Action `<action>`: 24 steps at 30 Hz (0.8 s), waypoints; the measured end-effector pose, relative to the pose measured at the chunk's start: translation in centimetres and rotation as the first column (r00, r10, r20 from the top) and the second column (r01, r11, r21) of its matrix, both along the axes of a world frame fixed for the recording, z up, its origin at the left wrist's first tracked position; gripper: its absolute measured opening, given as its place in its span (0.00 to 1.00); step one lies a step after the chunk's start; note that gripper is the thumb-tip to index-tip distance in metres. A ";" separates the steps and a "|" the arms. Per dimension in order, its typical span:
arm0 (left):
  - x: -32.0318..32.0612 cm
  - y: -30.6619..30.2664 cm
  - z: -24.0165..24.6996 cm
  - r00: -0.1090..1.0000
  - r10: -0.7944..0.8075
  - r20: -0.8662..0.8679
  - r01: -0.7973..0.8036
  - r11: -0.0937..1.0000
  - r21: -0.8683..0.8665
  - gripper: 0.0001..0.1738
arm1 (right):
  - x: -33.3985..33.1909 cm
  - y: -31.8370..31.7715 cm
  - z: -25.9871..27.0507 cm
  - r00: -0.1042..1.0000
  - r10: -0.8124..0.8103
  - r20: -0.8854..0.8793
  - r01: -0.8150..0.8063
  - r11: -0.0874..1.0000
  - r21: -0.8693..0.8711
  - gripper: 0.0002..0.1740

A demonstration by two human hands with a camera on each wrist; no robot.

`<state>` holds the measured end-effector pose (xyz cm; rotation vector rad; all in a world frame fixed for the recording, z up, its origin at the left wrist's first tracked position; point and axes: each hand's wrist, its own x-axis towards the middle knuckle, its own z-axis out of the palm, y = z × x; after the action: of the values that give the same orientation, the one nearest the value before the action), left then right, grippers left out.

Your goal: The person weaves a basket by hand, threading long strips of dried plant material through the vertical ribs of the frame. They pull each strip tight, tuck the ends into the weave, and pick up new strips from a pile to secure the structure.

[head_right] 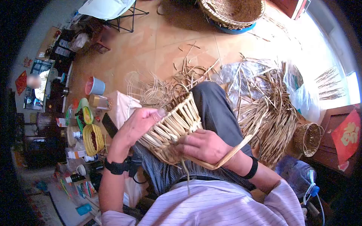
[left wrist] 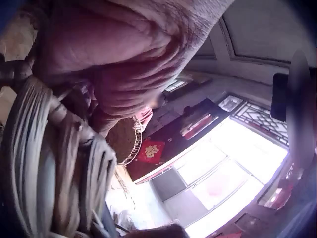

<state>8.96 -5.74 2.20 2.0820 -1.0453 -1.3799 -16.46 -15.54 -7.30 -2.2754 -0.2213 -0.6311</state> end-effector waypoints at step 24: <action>-1.1 -0.2 -6.0 0.959 -0.138 0.248 0.170 0.979 -0.110 0.23 | 3.8 2.6 -1.6 0.922 -0.270 -0.278 0.387 0.668 0.636 0.12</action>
<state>7.85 -5.96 -3.77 2.1454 -1.3841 -1.1135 -12.63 -12.96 -8.86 -1.6196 0.4631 -0.5782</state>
